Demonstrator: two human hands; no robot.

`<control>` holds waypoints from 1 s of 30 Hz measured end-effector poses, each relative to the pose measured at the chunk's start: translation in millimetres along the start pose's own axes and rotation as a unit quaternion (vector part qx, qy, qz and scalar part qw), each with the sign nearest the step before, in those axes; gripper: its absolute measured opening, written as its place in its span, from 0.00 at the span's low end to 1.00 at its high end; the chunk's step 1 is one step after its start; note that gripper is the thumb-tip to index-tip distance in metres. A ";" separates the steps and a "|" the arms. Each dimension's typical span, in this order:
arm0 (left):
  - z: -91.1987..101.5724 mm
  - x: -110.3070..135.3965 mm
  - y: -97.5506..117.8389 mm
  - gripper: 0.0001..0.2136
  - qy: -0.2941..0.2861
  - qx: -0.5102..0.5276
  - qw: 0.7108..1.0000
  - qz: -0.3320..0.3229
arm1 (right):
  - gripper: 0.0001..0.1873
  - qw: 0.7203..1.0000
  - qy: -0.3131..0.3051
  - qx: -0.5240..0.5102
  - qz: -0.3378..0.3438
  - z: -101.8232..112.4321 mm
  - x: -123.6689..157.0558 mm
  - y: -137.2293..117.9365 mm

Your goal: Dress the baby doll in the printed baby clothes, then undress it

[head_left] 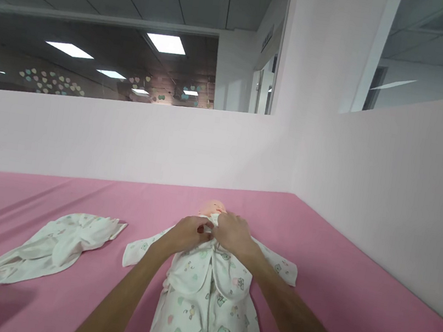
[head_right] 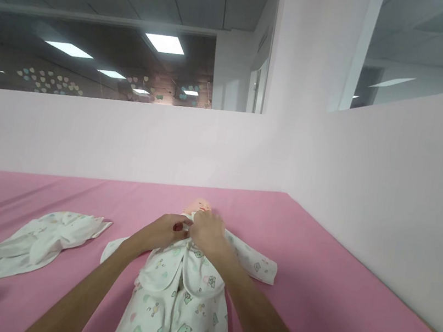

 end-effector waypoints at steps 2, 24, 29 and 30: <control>-0.6 -1.1 1.5 0.09 0.005 -0.002 1.000 -0.002 | 0.13 1.000 0.000 -0.023 0.001 4.7 0.3 -0.8; 19.5 6.2 -7.8 0.11 0.009 0.164 0.986 0.005 | 0.04 0.911 -0.052 -0.403 -0.064 0.2 -3.2 6.6; 17.6 5.0 -9.6 0.11 0.012 0.147 0.989 0.006 | 0.03 0.903 -0.055 -0.417 -0.084 -2.2 -2.6 6.7; 17.7 5.1 -9.1 0.11 0.013 0.137 0.990 0.004 | 0.03 0.903 -0.055 -0.417 -0.086 -3.1 -3.1 7.1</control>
Point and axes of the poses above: each hand's wrist, its own x-axis away from the middle knuckle, its own z-axis out of the back of the hand, y = z × x, the point moved 6 cm from there along -x, towards the middle knuckle, and after that the axes turned 2 degrees about -x, right-handed, at the moved point
